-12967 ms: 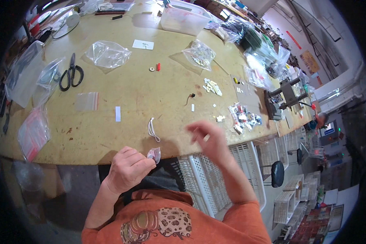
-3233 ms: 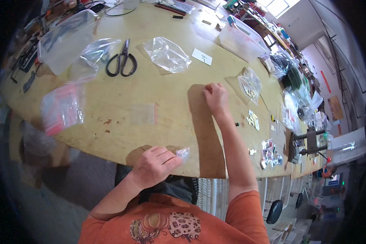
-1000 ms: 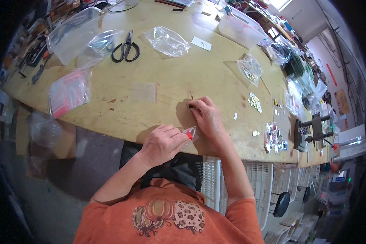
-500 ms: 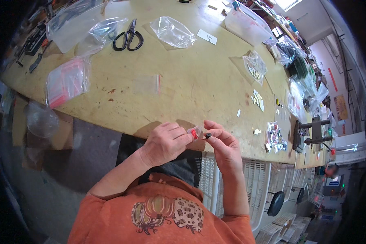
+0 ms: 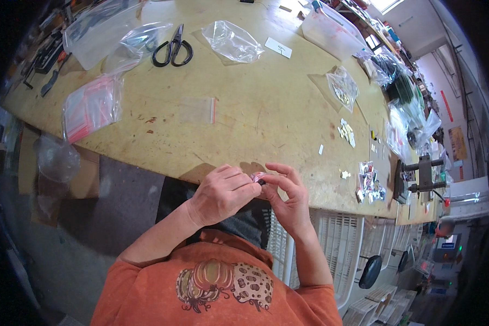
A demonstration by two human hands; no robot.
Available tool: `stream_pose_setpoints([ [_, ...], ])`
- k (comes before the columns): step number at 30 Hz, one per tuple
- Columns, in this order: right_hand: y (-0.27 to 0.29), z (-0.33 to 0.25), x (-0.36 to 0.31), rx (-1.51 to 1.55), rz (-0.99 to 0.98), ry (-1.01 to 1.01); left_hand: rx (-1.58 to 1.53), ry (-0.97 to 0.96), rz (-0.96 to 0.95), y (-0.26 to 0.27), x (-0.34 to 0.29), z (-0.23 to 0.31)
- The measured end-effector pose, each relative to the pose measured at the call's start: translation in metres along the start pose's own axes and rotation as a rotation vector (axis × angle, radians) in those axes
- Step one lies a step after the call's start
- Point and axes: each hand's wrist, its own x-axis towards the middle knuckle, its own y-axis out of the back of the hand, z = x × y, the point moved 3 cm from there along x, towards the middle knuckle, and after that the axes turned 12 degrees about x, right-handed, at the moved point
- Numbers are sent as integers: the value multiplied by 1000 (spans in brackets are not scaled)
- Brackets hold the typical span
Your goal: The person assembles small electronic components by hand, placing wires, connectors, and small parts into clear plastic bags on a workbench. The person moves between tables, gathers additional components, and continues bagging items.
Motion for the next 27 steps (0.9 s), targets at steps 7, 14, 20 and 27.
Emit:
stream_pose_setpoints([
  [7, -5, -19, -10, -525, -167, 283, -54, 16, 10, 2, 2, 0],
  [14, 17, -19, -8, -423, -435, 219, -155, -98, -22, 8, 13, 9],
  [20, 92, 20, 20, 99, -83, -170, -176, -47, -44, -1, 16, -9],
  [27, 208, 149, 78, -607, 460, -51, -73, -59, -83, -9, 17, -9],
])
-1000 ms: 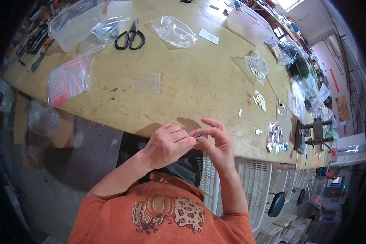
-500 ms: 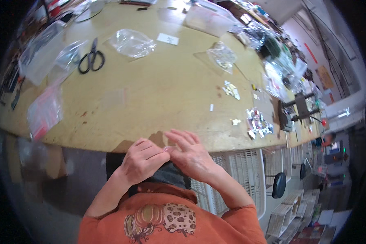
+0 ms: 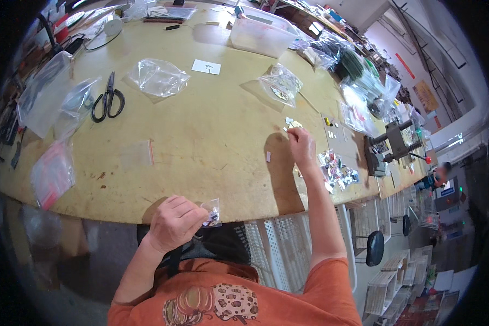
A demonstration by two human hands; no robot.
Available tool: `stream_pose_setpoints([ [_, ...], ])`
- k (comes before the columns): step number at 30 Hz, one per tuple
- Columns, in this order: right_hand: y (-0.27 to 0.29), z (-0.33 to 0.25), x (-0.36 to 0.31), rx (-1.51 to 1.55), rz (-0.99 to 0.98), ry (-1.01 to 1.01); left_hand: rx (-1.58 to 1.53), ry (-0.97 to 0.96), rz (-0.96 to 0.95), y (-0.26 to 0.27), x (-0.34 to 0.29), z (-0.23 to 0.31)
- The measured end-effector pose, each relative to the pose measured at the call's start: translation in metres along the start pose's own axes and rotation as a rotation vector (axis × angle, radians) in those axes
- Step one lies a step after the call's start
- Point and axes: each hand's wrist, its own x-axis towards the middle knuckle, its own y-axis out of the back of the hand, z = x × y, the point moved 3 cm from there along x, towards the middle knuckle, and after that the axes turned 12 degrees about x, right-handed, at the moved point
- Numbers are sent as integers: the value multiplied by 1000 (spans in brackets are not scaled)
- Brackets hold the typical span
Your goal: The person assembles small electronic components by hand, placing wires, connectors, and small parts into clear plastic bags on a workbench. The person moves between tables, gathers additional components, and continues bagging items.
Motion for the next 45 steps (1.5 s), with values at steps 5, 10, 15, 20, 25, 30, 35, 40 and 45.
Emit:
stream_pose_setpoints([
  [5, -11, -12, 23, -261, -101, -87, 50, -3, -23, 1, -1, 1],
  [10, -14, -30, 8, -11, -252, -44, 52, 1, -25, -1, -2, 1],
  [15, -9, -44, -15, 360, -257, -254, 46, -9, -10, -3, -5, -1],
  [20, -6, -47, -31, 646, -310, -492, 76, -12, -2, -2, -5, 0],
  [25, -2, -60, -37, 896, -251, -599, 53, -6, -3, -3, -8, -1],
  [30, 7, -54, -35, 845, -142, -391, 54, -5, -4, -2, -9, -1],
  [35, 2, -35, -32, 845, -97, -459, 68, -7, 3, -1, -9, 0],
  [40, 2, -24, -31, 967, 39, -538, 45, -16, 14, -3, -10, -1],
  [45, 15, -25, -23, 1290, 155, -493, 59, -16, 11, -2, -10, 0],
])
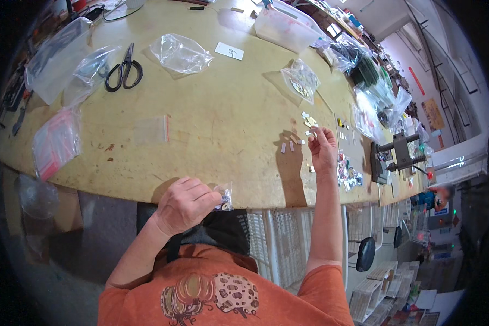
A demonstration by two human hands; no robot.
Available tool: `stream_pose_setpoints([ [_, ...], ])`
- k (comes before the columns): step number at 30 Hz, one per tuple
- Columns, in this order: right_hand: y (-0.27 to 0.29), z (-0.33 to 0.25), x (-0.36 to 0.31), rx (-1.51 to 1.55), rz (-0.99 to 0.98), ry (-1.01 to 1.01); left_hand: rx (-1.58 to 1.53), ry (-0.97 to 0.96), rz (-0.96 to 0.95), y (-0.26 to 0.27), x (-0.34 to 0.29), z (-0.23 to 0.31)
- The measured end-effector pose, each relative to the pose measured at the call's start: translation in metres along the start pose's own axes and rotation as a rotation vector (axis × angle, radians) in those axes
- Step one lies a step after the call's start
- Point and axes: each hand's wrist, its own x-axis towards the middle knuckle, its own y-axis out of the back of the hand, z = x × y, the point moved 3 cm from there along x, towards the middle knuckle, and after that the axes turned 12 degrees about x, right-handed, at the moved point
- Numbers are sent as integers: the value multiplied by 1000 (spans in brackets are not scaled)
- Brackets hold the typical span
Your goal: The person assembles small electronic components by hand, placing wires, connectors, and small parts into clear plastic bags on a workbench. The person moves between tables, gathers additional components, and continues bagging items.
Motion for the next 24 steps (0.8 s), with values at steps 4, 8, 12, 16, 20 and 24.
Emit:
stream_pose_setpoints([
  [4, -12, 15, -19, -514, -174, -169, -12, 9, -2, 0, 0, 0],
  [8, -22, 34, -26, -764, -148, -97, -1, 13, -11, 0, -1, -1],
  [12, -30, 31, -29, -906, -77, -95, 3, 12, -16, 0, -2, -1],
  [16, -36, 27, -30, -1058, -100, -139, 1, 5, -16, 0, -2, -1],
  [20, -46, 26, -26, -1156, -201, -92, 10, 4, -9, -2, -3, -2],
  [24, -55, 28, -27, -1225, -340, 13, -10, 14, 7, -1, -2, -3],
])
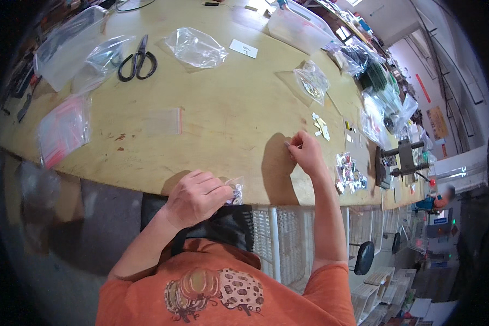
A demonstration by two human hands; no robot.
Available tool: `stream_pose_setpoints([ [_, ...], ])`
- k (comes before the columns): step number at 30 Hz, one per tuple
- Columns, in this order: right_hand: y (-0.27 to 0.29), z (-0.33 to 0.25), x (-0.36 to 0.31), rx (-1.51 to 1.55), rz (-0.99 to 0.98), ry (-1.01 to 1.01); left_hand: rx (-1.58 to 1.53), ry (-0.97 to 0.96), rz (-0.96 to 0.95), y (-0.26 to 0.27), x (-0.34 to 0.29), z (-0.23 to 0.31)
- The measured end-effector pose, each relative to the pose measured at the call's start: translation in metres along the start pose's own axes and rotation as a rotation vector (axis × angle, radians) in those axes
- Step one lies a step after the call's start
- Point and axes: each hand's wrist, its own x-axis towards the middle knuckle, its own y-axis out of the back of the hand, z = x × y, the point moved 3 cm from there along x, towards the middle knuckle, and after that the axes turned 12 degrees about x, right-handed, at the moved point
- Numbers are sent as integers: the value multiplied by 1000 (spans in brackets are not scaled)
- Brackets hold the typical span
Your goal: The person assembles small electronic components by hand, placing wires, connectors, and small parts into clear plastic bags on a workbench. The person moves between tables, gathers additional components, and continues bagging items.
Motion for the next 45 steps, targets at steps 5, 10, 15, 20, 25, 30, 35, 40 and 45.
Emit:
stream_pose_setpoints([
  [5, -28, -34, -37, 401, -128, 44, -36, 36, 33, -1, -3, -2],
  [10, -42, -124, -99, 291, -362, 378, 3, 22, 38, 6, -3, 2],
  [15, -58, -131, -121, -42, -300, 601, -9, -41, 23, 8, -3, 7],
  [20, -75, -121, -125, 77, -372, 538, 20, -36, 31, 16, -4, 14],
  [25, -75, -104, -131, 177, -341, 361, 2, -117, -34, 15, 8, 25],
  [30, -41, -102, -137, 398, -303, 399, -26, -94, -21, 13, 5, 25],
  [35, 40, -9, -104, 193, 259, 74, -82, -67, -7, 17, 10, 22],
  [40, 83, 106, -79, 209, 384, -157, -73, -65, -15, 12, 10, 20],
  [45, 77, 97, -71, -12, 423, -95, -85, -62, -31, 7, 12, 22],
])
